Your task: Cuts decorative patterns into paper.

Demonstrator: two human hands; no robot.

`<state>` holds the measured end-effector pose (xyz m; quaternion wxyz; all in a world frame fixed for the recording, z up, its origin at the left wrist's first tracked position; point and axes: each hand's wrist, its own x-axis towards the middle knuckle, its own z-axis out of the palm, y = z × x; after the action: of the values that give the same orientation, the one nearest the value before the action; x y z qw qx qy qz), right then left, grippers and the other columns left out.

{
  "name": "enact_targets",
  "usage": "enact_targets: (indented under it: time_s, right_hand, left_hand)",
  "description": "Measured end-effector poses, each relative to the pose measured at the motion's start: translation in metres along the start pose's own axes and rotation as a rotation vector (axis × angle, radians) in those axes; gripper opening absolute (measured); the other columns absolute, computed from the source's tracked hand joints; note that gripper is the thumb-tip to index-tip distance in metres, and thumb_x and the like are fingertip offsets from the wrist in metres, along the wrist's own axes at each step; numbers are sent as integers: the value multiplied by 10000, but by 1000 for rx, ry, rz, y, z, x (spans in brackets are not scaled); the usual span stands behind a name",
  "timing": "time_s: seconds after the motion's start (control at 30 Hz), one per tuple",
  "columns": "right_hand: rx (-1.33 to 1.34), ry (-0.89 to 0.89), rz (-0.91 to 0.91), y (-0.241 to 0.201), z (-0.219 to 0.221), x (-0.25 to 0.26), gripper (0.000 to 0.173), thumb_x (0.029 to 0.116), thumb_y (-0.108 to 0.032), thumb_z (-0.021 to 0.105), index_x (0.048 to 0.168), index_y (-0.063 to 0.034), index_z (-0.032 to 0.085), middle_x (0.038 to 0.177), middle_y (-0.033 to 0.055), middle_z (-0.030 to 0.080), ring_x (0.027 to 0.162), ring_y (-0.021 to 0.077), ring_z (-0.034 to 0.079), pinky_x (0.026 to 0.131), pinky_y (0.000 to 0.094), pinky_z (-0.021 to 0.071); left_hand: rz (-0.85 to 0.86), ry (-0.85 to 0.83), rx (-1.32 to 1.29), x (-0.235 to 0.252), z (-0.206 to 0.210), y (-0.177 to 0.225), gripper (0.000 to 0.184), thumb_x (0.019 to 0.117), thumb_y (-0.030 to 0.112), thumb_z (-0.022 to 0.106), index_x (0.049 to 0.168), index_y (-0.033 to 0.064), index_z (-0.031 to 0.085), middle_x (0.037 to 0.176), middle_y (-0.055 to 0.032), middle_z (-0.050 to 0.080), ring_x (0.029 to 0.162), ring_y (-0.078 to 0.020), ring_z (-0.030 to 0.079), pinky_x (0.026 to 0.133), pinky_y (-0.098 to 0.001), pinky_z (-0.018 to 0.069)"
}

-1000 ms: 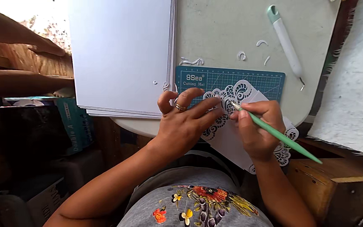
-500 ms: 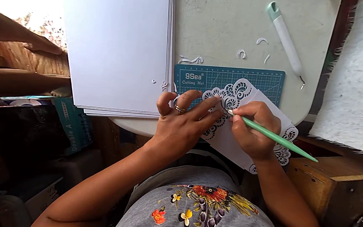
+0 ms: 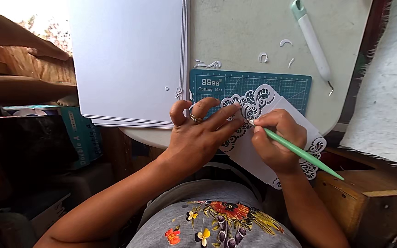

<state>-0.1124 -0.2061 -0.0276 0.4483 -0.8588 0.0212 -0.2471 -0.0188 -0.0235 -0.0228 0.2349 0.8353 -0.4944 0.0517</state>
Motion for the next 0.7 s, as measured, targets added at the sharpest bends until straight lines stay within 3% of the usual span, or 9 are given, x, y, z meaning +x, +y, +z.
enact_targets:
  time_s: [0.33,0.5,0.7]
  right_hand:
    - [-8,-6,-24,0,0,1,105,859,-68,590,869,31,625,767,86,640,734,83,597,761,230,461]
    - [93,20,43,2,-3,-1,87,904,-82,594,913,0,621,822,35,632,768,20,616,690,146,517]
    - [60,23,37,1,-1,-1,101,883,-85,598,899,10,627,794,52,645,749,41,612,717,182,493]
  left_hand:
    - [0,10,13,0,1,0,280,998,99,613,1154,275,765,1323,38,685,1237,-239,555,995,-495,273]
    - [-2,12,11,-1,1,0,274,999,110,618,1159,278,764,1320,38,686,1234,-236,559,993,-495,278]
    - [1,21,22,-1,3,0,274,1009,126,605,1160,294,760,1317,59,687,1218,-231,559,973,-486,277]
